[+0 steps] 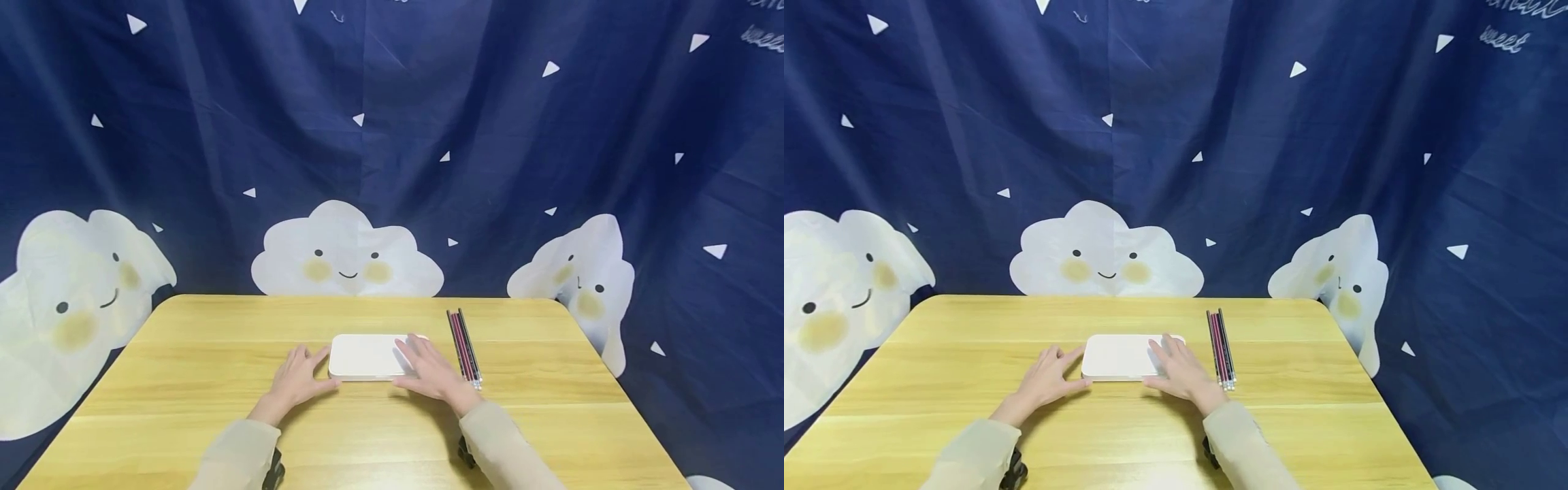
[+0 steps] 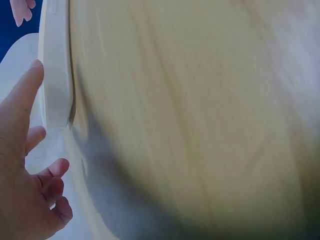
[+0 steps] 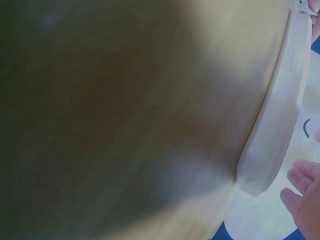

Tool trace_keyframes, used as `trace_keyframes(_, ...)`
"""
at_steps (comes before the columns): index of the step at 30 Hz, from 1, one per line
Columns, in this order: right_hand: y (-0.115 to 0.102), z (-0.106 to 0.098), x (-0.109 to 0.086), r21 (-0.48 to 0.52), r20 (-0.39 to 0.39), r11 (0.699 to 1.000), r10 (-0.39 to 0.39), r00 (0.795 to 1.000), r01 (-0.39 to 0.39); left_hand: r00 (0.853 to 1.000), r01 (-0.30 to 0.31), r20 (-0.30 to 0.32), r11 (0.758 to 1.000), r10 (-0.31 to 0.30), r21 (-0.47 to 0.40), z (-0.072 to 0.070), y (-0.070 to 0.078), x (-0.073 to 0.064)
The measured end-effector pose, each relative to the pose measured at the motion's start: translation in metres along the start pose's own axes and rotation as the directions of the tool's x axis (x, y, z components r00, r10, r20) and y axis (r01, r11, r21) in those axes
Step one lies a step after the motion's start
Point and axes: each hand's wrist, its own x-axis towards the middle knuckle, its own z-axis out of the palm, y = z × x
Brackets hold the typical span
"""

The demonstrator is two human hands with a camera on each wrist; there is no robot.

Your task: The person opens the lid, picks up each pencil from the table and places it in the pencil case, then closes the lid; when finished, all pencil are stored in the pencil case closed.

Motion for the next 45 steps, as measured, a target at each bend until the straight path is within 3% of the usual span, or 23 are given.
trace_keyframes(5, -0.005, 0.002, 0.007, -0.040, 0.026, 0.999, -0.016, 1.000, 0.017, 0.999, 0.022, -0.029, 1.000, -0.022, -0.006, 0.002, 0.004, 0.000)
trace_keyframes(14, -0.007, 0.009, 0.012, -0.273, 0.011, 0.959, -0.068, 0.998, 0.069, 0.998, 0.045, -0.038, 0.999, -0.045, -0.019, 0.008, 0.011, 0.004)
trace_keyframes(20, -0.010, 0.008, 0.017, -0.460, 0.010, 0.885, -0.072, 0.997, 0.068, 0.998, 0.048, -0.037, 0.999, -0.047, 0.017, 0.011, 0.014, 0.008)
trace_keyframes(26, -0.014, 0.010, 0.022, -0.554, 0.039, 0.828, -0.075, 0.996, 0.084, 0.997, 0.069, -0.041, 0.998, -0.068, 0.005, 0.012, 0.017, 0.008)
trace_keyframes(31, -0.014, 0.013, 0.025, -0.621, 0.029, 0.775, -0.122, 0.992, 0.113, 0.996, 0.057, -0.060, 0.996, -0.061, -0.063, 0.014, 0.017, 0.008)
trace_keyframes(38, -0.012, 0.018, 0.028, -0.724, -0.004, 0.673, -0.222, 0.975, 0.150, 0.996, 0.063, -0.060, 0.989, -0.072, -0.133, 0.016, 0.019, 0.010)
trace_keyframes(45, -0.013, 0.020, 0.030, -0.796, -0.022, 0.582, -0.305, 0.952, 0.168, 0.988, 0.127, -0.046, 0.955, -0.145, -0.268, 0.019, 0.022, 0.010)
